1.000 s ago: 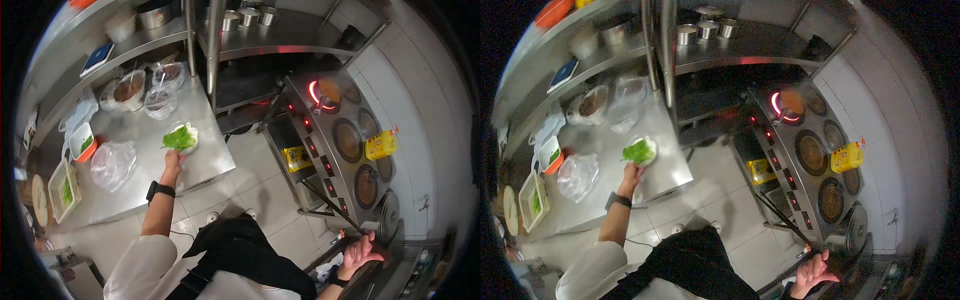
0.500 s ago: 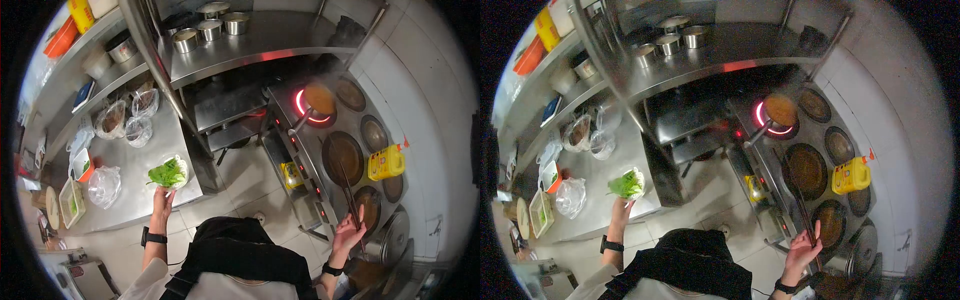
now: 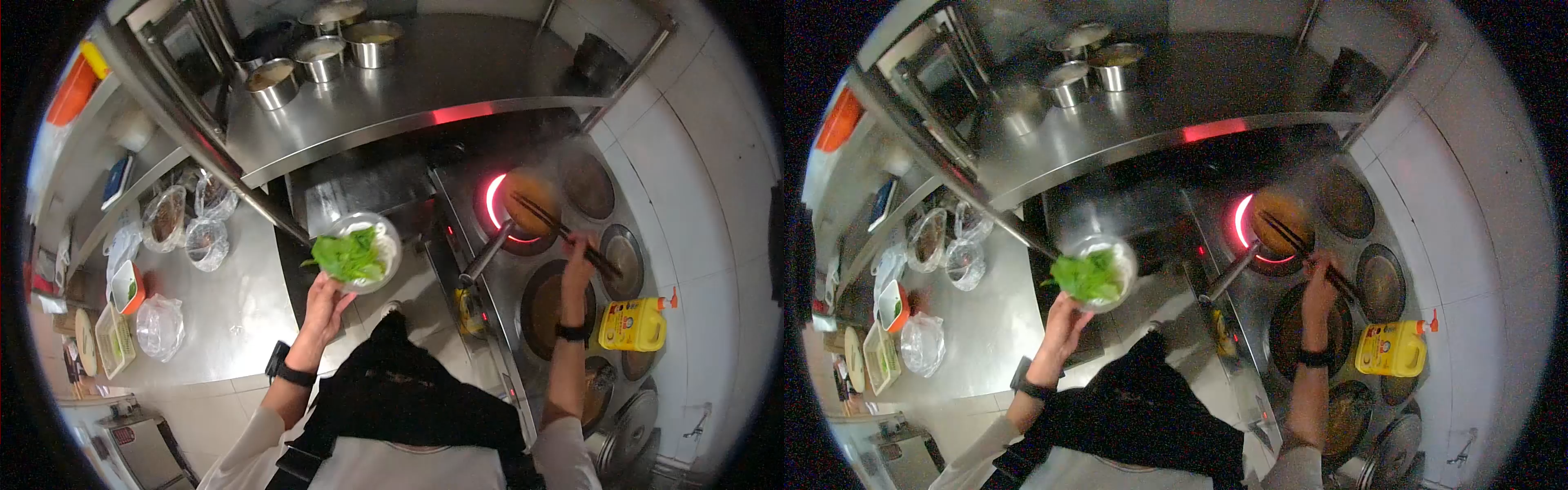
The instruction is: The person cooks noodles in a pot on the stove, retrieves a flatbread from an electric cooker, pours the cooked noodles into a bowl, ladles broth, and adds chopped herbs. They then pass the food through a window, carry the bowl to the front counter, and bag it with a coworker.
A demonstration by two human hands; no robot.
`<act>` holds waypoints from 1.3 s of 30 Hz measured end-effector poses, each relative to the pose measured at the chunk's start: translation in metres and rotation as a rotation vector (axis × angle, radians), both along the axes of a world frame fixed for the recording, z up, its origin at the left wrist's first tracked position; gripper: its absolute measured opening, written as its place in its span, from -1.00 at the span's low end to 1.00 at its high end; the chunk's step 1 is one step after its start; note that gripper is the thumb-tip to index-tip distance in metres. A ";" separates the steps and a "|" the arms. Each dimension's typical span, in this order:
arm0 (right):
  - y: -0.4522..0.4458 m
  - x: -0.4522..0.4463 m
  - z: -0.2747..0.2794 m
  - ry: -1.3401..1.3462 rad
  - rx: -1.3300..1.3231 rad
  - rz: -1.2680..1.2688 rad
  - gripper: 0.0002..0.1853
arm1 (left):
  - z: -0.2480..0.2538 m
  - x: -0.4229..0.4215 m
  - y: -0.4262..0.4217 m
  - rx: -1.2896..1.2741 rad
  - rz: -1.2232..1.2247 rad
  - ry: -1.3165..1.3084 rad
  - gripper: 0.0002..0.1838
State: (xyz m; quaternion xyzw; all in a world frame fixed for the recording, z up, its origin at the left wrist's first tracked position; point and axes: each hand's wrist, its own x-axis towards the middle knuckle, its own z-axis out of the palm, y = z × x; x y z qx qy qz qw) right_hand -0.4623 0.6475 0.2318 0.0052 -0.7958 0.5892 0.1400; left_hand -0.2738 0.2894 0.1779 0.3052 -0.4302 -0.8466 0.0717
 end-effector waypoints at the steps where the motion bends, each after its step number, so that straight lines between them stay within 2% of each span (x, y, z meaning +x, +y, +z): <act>1: -0.012 -0.012 -0.001 -0.014 0.021 -0.004 -0.71 | -0.006 -0.015 0.001 0.008 -0.020 0.000 -0.81; 4: -0.019 -0.054 -0.036 0.009 0.008 -0.033 -0.74 | -0.018 -0.056 0.002 0.065 -0.118 0.094 -0.89; 5: -0.006 -0.071 -0.063 0.051 0.170 -0.011 -0.75 | -0.020 -0.070 0.003 0.072 -0.124 0.092 -0.89; 6: -0.006 -0.076 -0.063 0.090 0.329 0.010 -0.76 | -0.022 -0.081 0.003 0.079 -0.137 0.081 -0.92; 7: 0.003 -0.075 -0.060 0.081 0.331 0.004 -0.76 | -0.024 -0.092 0.005 0.084 -0.151 0.068 -0.93; 9: 0.024 -0.064 -0.035 -0.040 0.061 0.085 -0.77 | -0.019 -0.109 0.010 0.089 -0.177 0.105 -0.94; 10: 0.024 -0.056 -0.021 0.000 -0.161 0.029 -0.77 | -0.010 -0.116 0.015 0.061 -0.172 0.072 -0.94; 13: 0.043 -0.051 -0.008 0.007 -0.098 -0.027 -0.78 | -0.006 -0.132 0.027 0.032 -0.168 0.050 -0.95; 14: 0.053 -0.055 -0.025 0.029 -0.030 0.045 -0.78 | -0.004 -0.139 0.033 0.021 -0.174 0.050 -0.94; 18: 0.078 -0.047 -0.020 -0.113 -0.103 0.073 -0.79 | 0.000 -0.171 0.053 0.031 -0.185 0.102 -0.96; 20: 0.096 -0.037 0.000 -0.046 -0.455 -0.063 -0.77 | -0.001 -0.183 0.063 0.034 -0.204 0.146 -0.93; 21: 0.096 -0.031 0.015 -0.045 -0.459 -0.062 -0.77 | 0.002 -0.191 0.068 0.001 -0.203 0.116 -0.88; 24: 0.088 -0.016 0.046 -0.019 -0.524 0.219 -0.73 | -0.002 -0.216 0.084 -0.028 -0.223 0.115 -0.79; 26: 0.067 -0.009 0.055 -0.037 -0.529 0.237 -0.71 | 0.000 -0.227 0.096 -0.023 -0.259 0.134 -0.66; 29: 0.043 -0.013 0.052 -0.089 -0.492 0.229 -0.67 | -0.005 -0.245 0.108 -0.061 -0.361 0.209 -0.58; 31: 0.043 -0.017 0.038 -0.123 -0.450 0.197 -0.65 | -0.006 -0.255 0.120 -0.108 -0.372 0.212 -0.58; 33: 0.045 -0.021 0.024 -0.026 -0.464 0.182 -0.61 | -0.004 -0.265 0.129 -0.115 -0.438 0.298 -0.64; 35: 0.053 -0.021 0.019 -0.003 -0.471 0.136 -0.61 | 0.006 -0.271 0.140 -0.128 -0.388 0.279 -0.67; 38: 0.065 -0.021 0.012 0.027 -0.473 0.026 -0.61 | -0.014 -0.292 0.150 -0.243 -0.429 0.322 -0.55; 39: 0.070 -0.021 0.009 0.033 -0.470 -0.038 -0.61 | -0.044 -0.306 0.154 -0.587 -0.407 0.343 -0.48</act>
